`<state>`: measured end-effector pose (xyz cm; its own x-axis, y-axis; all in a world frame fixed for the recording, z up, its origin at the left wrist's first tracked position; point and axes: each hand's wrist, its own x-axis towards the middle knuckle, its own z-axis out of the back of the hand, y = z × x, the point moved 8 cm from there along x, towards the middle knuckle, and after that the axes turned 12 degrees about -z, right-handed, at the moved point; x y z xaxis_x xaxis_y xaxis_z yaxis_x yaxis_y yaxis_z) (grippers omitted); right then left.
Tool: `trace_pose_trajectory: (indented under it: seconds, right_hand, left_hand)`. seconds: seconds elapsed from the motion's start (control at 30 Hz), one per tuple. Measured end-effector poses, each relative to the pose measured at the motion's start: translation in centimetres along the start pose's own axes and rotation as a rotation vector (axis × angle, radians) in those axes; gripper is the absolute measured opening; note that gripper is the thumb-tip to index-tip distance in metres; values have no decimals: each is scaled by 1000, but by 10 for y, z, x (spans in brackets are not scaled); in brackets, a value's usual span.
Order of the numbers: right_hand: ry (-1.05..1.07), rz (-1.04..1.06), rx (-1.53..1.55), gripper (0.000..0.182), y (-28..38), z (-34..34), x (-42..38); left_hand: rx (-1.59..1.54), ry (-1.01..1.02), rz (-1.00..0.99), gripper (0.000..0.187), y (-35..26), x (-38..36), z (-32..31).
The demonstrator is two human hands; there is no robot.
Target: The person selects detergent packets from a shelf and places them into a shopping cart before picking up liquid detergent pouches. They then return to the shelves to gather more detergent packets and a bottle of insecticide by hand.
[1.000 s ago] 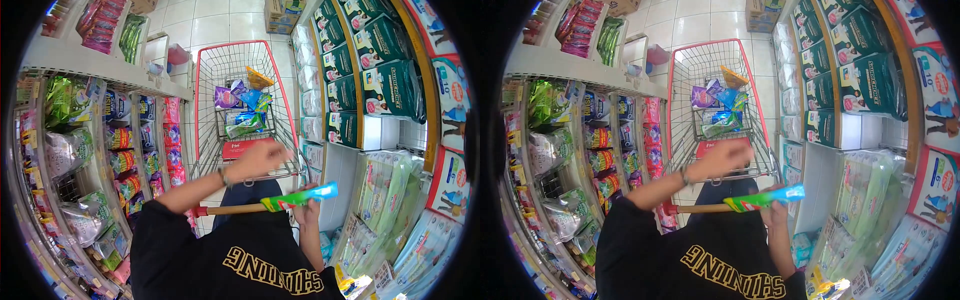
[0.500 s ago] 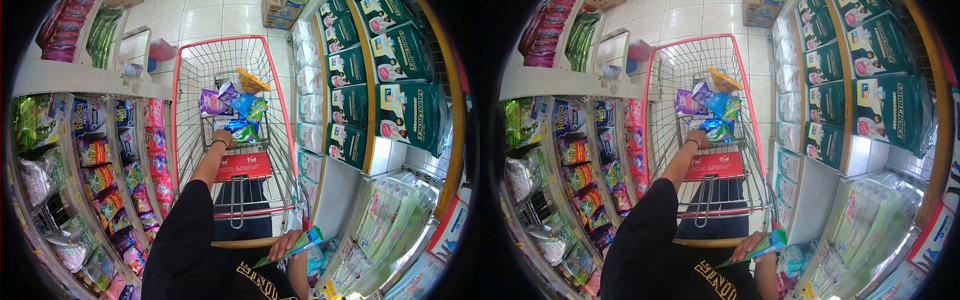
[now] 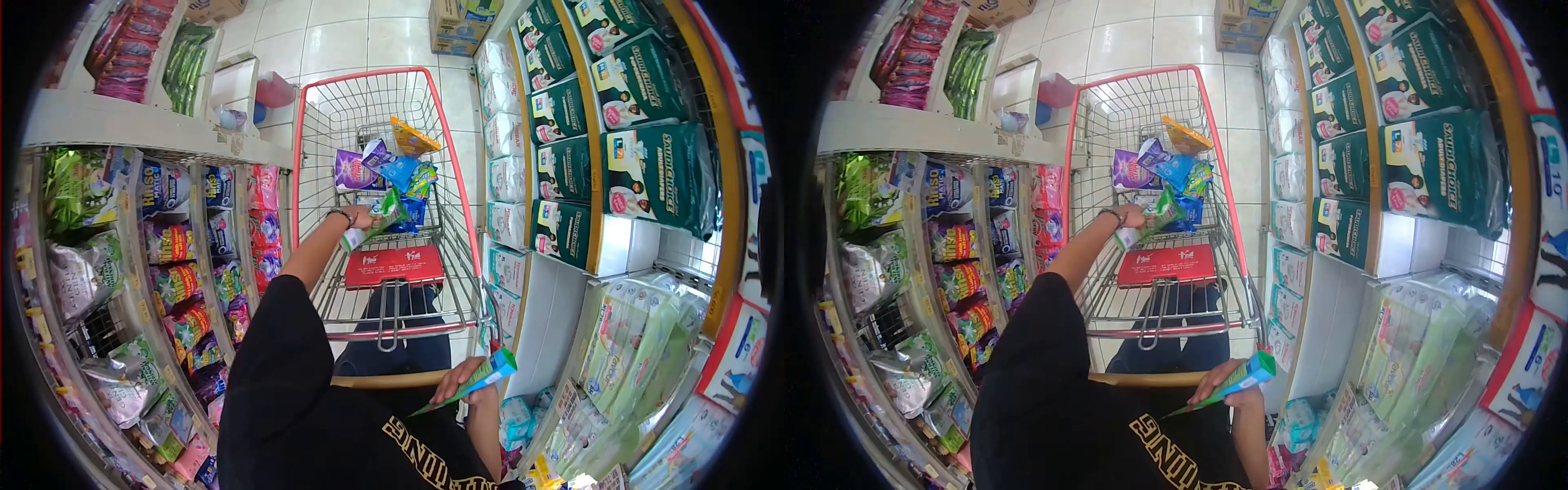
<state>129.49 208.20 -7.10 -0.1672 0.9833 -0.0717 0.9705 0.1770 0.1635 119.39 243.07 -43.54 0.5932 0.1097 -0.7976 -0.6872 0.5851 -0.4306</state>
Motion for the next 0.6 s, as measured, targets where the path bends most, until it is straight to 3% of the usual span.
trace_pose_trajectory:
  seconds: [0.07, 0.1, 0.13, 0.2, 0.37, 0.47, 0.53, 0.6]
  right_hand:
    - [-40, -3, -6, 40, -4, 3, -4]
    - [-59, -8, -20, 40, -7, 7, -7]
    - [-78, -13, -37, 40, -7, 6, -7]
    - [-92, -16, -51, 38, -8, 1, -10]
    - [41, -85, -169, 36, -7, -3, -12]
    - [164, -101, -89, 36, -10, -12, -5]
    - [419, -72, -72, 29, -6, -59, 9]
    - [315, -161, -197, 26, -6, -117, 29]
  left_hand:
    - [-97, 42, -17, 38, 3, -28, 15]
    - [-161, -115, -80, 38, 5, -41, 27]
    - [-149, -127, -82, 38, -7, -61, 39]
    - [-347, -161, -301, 53, -48, -114, 70]
    - [-567, -389, -380, 51, -156, -295, 120]
    - [-739, -476, -376, 51, -195, -387, 104]
    - [-1214, -433, -614, 57, -230, -439, 68]
    - [-1548, -372, -734, 57, -267, -474, 23]
